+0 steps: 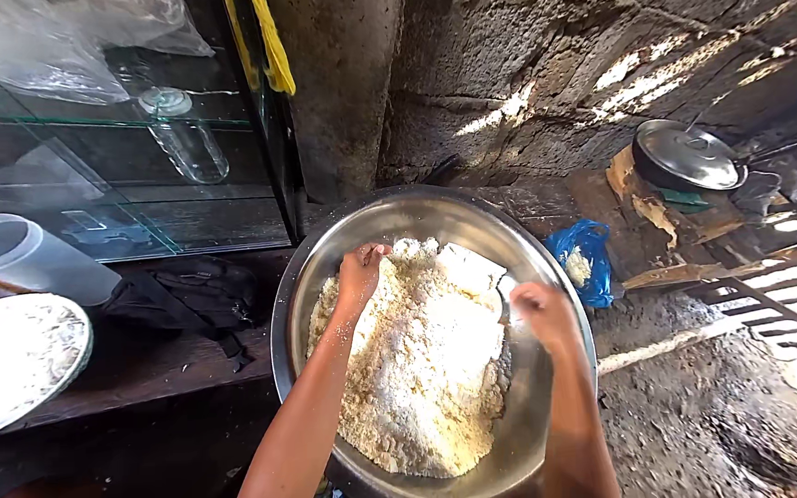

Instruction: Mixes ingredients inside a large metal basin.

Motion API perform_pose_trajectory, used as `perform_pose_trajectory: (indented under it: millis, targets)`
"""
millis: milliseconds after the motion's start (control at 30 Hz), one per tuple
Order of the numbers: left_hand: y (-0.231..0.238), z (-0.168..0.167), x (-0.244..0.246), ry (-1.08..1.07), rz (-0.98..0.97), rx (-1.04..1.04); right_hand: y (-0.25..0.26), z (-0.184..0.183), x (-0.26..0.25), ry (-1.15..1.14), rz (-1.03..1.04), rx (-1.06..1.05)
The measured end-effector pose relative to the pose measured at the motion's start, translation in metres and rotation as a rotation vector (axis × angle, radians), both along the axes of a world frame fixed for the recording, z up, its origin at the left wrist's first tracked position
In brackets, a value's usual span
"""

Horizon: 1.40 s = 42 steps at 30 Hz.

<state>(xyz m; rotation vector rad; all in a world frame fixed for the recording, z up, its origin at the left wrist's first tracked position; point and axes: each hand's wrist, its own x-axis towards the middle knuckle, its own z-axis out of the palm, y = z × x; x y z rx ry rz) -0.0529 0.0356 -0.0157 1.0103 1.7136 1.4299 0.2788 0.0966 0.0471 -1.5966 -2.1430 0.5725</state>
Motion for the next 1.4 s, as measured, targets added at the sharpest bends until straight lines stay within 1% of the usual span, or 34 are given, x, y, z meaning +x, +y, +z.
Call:
perform_pose_trajectory:
  millis: [33, 67, 100, 133, 167, 200, 300, 333, 367, 400, 433, 467, 533, 600, 667, 700, 767, 833, 867, 933, 967, 1000, 1067, 1133, 1200, 1233, 1267, 1300, 1367, 1400]
  targets:
    - [0.0, 0.0, 0.0, -0.001, -0.01, -0.005, 0.003, 0.008, 0.017, 0.011, -0.157, 0.132]
    - [0.0, -0.001, 0.0, 0.004, -0.023, -0.011, 0.006, 0.017, 0.03, 0.035, -0.279, 0.21]
    - [0.0, -0.003, -0.001, 0.018, -0.041, -0.025, 0.008, 0.022, 0.038, 0.078, -0.34, 0.271]
    - [-0.001, -0.005, -0.001, 0.038, -0.068, -0.054, 0.007, 0.022, 0.04, 0.117, -0.349, 0.305]
    - [-0.003, -0.008, -0.001, 0.062, -0.101, -0.095, 0.004, 0.018, 0.037, 0.152, -0.301, 0.311]
    - [-0.006, -0.012, 0.0, 0.087, -0.134, -0.158, -0.003, 0.008, 0.027, 0.182, -0.22, 0.272]
    - [-0.023, -0.024, 0.008, 0.207, -0.222, -0.388, -0.033, -0.038, -0.024, 0.184, 0.048, -0.032]
    - [-0.034, -0.027, 0.014, 0.244, -0.222, -0.435, -0.044, -0.058, -0.043, 0.169, 0.09, -0.1]
    - [-0.047, -0.028, 0.023, 0.26, -0.207, -0.45, -0.057, -0.081, -0.062, 0.183, 0.097, -0.109]
    - [-0.059, -0.028, 0.035, 0.247, -0.172, -0.42, -0.071, -0.101, -0.081, 0.242, 0.08, -0.078]
    - [-0.068, -0.029, 0.049, 0.18, -0.123, -0.349, -0.084, -0.113, -0.1, 0.334, 0.066, -0.055]
    - [-0.075, -0.031, 0.063, 0.068, -0.072, -0.267, -0.097, -0.117, -0.119, 0.457, 0.065, -0.085]
    - [-0.083, -0.026, 0.089, -0.199, 0.018, -0.123, -0.122, -0.108, -0.152, 0.7, 0.061, -0.168]
    - [-0.081, -0.013, 0.098, -0.485, 0.085, 0.004, -0.138, -0.088, -0.169, 0.831, 0.119, -0.24]
    - [-0.079, -0.005, 0.093, -0.675, 0.075, 0.054, -0.138, -0.078, -0.174, 0.801, 0.224, -0.209]
    - [-0.08, 0.0, 0.094, -0.74, 0.065, 0.031, -0.13, -0.078, -0.174, 0.766, 0.234, -0.181]
    - [-0.082, 0.016, 0.103, -0.81, 0.055, -0.086, -0.102, -0.078, -0.172, 0.755, 0.172, -0.194]
    - [-0.08, 0.023, 0.105, -0.817, -0.017, -0.114, -0.095, -0.078, -0.172, 0.762, 0.126, -0.177]
    - [-0.075, 0.024, 0.1, -0.812, -0.05, -0.093, -0.102, -0.078, -0.174, 0.727, 0.136, -0.111]
    - [-0.063, 0.02, 0.084, -0.824, -0.103, -0.013, -0.118, -0.082, -0.176, 0.589, 0.219, 0.009]
    - [-0.058, 0.017, 0.082, -0.842, -0.074, 0.004, -0.116, -0.084, -0.173, 0.521, 0.257, 0.035]
    - [-0.055, 0.017, 0.083, -0.848, -0.05, -0.019, -0.104, -0.086, -0.171, 0.483, 0.255, 0.042]
    - [-0.051, 0.018, 0.094, -0.883, -0.027, -0.161, -0.073, -0.084, -0.168, 0.49, 0.17, 0.028]
    - [-0.051, 0.019, 0.096, -0.925, -0.145, -0.188, -0.066, -0.081, -0.173, 0.496, 0.135, 0.092]
    - [-0.048, 0.028, 0.085, -1.0, -0.195, -0.126, -0.083, -0.081, -0.177, 0.46, 0.226, 0.164]
    - [-0.044, 0.026, 0.08, -1.033, -0.177, -0.067, -0.086, -0.08, -0.175, 0.406, 0.293, 0.167]
    - [-0.04, 0.021, 0.077, -1.024, -0.165, -0.035, -0.08, -0.082, -0.171, 0.369, 0.325, 0.169]
    - [-0.037, 0.012, 0.077, -1.026, -0.164, -0.032, -0.068, -0.086, -0.167, 0.356, 0.313, 0.193]
    - [-0.038, 0.008, 0.089, -1.014, -0.183, -0.146, -0.048, -0.087, -0.164, 0.333, 0.232, 0.221]
    - [-0.038, 0.007, 0.091, -0.998, -0.204, -0.189, -0.048, -0.085, -0.165, 0.335, 0.209, 0.249]
